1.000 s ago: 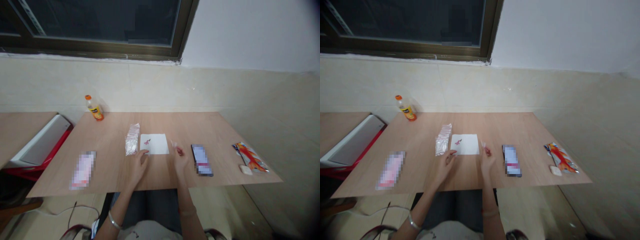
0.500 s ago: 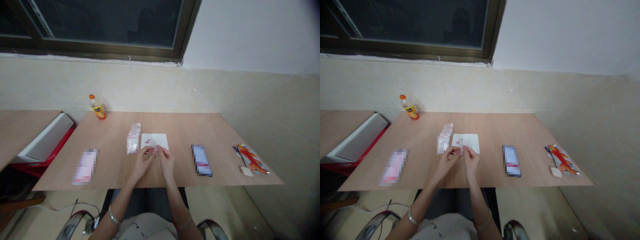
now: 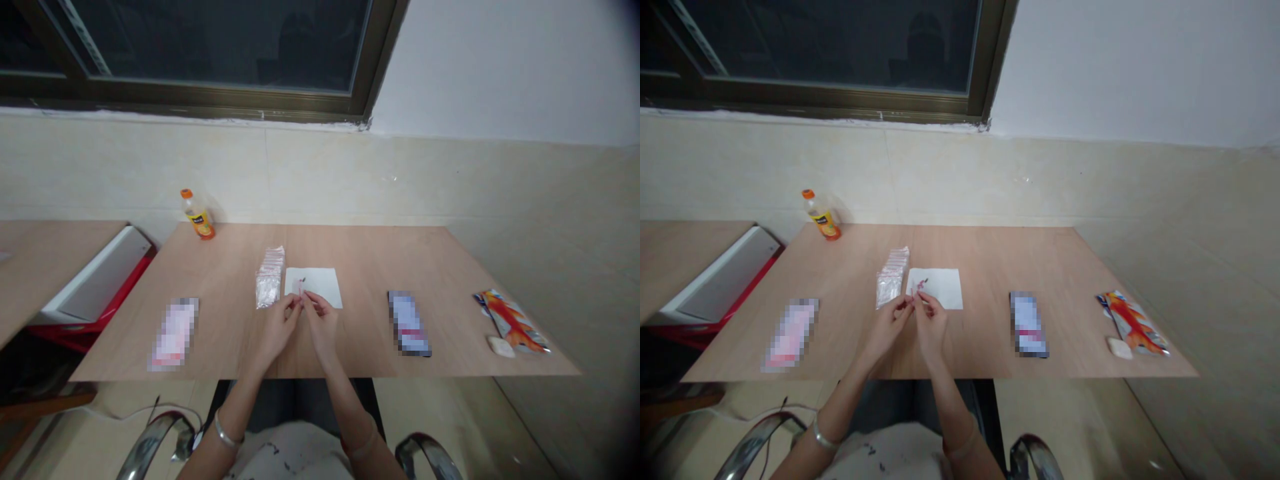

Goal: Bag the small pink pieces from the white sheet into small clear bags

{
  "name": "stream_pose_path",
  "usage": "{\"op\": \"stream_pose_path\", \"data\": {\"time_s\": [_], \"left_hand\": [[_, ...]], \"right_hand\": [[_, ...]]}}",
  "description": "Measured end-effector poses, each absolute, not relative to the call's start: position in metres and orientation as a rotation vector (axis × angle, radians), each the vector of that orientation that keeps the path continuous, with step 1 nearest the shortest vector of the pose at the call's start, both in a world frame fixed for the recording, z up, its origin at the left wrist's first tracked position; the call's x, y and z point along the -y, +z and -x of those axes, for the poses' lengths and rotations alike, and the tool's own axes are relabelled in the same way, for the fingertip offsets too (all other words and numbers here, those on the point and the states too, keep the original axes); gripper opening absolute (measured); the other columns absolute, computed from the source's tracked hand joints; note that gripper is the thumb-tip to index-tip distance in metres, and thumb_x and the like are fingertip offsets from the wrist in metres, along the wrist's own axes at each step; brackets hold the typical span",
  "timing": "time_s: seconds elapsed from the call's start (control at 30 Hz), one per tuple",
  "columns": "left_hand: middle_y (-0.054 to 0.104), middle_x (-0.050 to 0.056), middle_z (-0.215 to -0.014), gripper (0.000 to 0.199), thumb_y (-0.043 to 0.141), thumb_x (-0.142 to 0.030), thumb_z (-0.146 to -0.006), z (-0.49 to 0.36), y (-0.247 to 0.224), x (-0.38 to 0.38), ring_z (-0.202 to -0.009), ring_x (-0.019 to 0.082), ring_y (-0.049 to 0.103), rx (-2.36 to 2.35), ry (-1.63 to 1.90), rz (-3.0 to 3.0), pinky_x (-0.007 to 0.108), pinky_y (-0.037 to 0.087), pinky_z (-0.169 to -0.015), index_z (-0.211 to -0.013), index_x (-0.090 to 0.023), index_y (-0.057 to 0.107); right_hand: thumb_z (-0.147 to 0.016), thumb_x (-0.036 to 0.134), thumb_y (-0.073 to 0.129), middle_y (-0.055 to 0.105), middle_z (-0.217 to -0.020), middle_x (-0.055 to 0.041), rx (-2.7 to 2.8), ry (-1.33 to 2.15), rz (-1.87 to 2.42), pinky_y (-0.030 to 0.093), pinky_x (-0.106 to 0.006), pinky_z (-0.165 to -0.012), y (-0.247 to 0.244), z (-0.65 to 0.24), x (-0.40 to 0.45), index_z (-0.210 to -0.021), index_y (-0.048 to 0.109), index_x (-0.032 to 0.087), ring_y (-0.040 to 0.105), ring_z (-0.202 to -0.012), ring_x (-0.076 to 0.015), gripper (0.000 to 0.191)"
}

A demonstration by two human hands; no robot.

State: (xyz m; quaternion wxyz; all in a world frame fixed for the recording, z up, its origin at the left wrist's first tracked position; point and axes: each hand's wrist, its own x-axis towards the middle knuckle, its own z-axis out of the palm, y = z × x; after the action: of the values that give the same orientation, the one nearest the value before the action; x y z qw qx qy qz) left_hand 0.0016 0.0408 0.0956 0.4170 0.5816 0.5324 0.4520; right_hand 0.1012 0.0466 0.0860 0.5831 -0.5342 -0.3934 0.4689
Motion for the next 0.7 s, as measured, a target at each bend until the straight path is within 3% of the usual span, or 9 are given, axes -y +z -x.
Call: {"op": "stream_pose_path", "data": {"time_s": [0.13, 0.4, 0.53, 0.7], "left_hand": [[0.070, 0.005, -0.087, 0.024, 0.051, -0.035, -0.085, 0.006, 0.094, -0.045, -0.082, 0.020, 0.062, -1.304, 1.125, -1.496, 0.028, 0.045, -0.077, -0.090, -0.019, 0.069], [0.062, 0.001, -0.066, 0.023, 0.056, -0.033, -0.080, 0.025, 0.091, -0.048, -0.066, 0.016, 0.056, -1.379, 1.051, -1.635, 0.024, 0.041, -0.063, -0.067, -0.017, 0.064], [0.064, 0.001, -0.065, 0.024, 0.057, -0.035, -0.080, 0.031, 0.093, -0.044, -0.063, 0.015, 0.056, -1.270, 0.949, -1.626, 0.023, 0.041, -0.060, -0.068, -0.017, 0.067], [0.069, 0.004, -0.073, 0.024, 0.056, -0.035, -0.082, 0.038, 0.093, -0.040, -0.070, 0.017, 0.060, -1.145, 0.896, -1.572, 0.026, 0.045, -0.066, -0.074, -0.017, 0.070]], "right_hand": [[-0.073, 0.042, 0.065, 0.070, -0.077, -0.0047, 0.995, 1.001, 1.286, 0.051, -0.029, -0.066, 0.083, -0.100, -0.047, -0.079, 0.064, 0.017, 0.064, -0.070, -0.0179, 0.026], [-0.069, 0.044, 0.068, 0.071, -0.075, -0.0057, 1.094, 1.252, 1.136, 0.052, -0.029, -0.066, 0.084, -0.103, -0.050, -0.073, 0.068, 0.016, 0.065, -0.070, -0.0187, 0.029], [-0.067, 0.045, 0.069, 0.073, -0.075, -0.0060, 1.131, 1.468, 1.084, 0.052, -0.028, -0.060, 0.079, -0.112, -0.050, -0.073, 0.072, 0.017, 0.065, -0.065, -0.0183, 0.029], [-0.064, 0.044, 0.072, 0.072, -0.069, -0.0054, 1.057, 1.557, 1.077, 0.055, -0.033, -0.067, 0.074, -0.118, -0.047, -0.069, 0.072, 0.017, 0.066, -0.065, -0.0192, 0.028]]}}
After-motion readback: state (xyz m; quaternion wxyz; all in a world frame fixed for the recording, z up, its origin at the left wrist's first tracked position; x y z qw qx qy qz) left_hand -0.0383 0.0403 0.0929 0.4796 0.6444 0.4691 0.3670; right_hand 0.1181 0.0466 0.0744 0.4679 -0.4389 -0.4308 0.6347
